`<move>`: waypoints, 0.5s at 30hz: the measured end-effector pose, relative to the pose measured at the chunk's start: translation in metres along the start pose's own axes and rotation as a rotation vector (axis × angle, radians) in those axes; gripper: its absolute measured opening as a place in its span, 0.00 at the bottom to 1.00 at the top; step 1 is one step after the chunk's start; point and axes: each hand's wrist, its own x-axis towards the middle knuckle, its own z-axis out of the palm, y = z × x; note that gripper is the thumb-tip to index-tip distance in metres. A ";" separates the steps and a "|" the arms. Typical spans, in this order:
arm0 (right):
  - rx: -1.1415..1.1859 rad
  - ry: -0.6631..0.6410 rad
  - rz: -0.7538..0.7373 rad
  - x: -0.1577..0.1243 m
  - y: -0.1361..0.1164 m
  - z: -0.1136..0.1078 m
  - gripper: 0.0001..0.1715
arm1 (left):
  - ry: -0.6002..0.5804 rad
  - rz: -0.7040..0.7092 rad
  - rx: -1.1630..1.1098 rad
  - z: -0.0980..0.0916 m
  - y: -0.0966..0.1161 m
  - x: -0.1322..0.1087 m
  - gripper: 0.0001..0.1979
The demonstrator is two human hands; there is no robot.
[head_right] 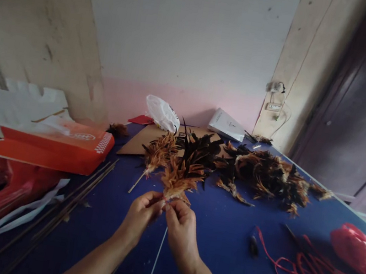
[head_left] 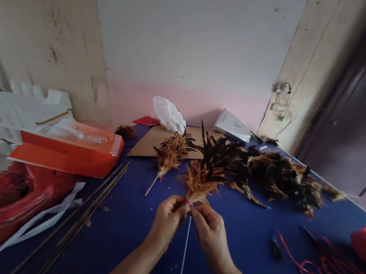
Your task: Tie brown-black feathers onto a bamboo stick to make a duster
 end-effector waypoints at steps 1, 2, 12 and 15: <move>-0.002 0.003 -0.009 -0.001 -0.002 0.000 0.15 | -0.008 0.005 0.007 0.001 0.000 -0.001 0.12; -0.001 0.006 -0.015 -0.002 -0.003 -0.001 0.14 | -0.013 0.012 0.009 0.001 0.000 -0.001 0.11; -0.036 -0.144 0.143 0.007 -0.004 -0.008 0.14 | 0.126 0.196 0.164 -0.003 0.007 -0.004 0.10; -0.081 -0.236 0.241 0.012 -0.004 -0.011 0.14 | 0.145 0.224 0.203 -0.006 0.008 -0.001 0.11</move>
